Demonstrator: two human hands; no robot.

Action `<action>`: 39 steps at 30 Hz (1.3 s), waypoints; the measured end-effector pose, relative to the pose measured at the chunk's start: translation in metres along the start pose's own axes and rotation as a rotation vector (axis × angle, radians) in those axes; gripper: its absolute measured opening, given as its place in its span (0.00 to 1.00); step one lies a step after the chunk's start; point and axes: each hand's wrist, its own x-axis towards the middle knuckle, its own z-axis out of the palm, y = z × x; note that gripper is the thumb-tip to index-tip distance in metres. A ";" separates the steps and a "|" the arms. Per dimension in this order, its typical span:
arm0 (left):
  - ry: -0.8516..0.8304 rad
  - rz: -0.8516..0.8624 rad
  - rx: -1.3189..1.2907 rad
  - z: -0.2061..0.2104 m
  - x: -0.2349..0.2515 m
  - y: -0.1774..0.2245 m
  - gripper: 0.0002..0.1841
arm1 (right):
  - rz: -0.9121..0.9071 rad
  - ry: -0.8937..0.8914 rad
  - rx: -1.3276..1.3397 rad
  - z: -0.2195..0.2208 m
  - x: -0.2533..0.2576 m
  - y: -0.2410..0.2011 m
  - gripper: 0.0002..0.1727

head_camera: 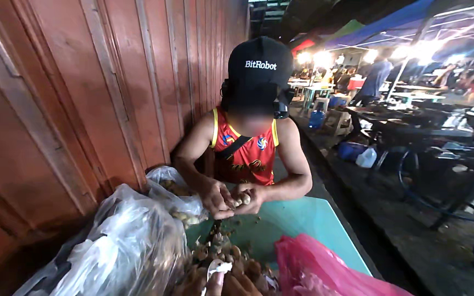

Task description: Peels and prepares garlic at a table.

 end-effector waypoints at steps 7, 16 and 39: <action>-0.035 -0.053 -0.039 0.003 0.001 -0.015 0.16 | 0.072 -0.016 0.185 -0.009 -0.002 -0.011 0.25; -0.064 -0.144 -0.053 0.005 0.003 -0.017 0.17 | 0.015 0.117 0.308 -0.012 0.001 0.005 0.18; -0.181 0.019 -0.312 0.010 -0.006 -0.010 0.16 | -0.030 0.287 0.643 0.007 0.005 0.006 0.10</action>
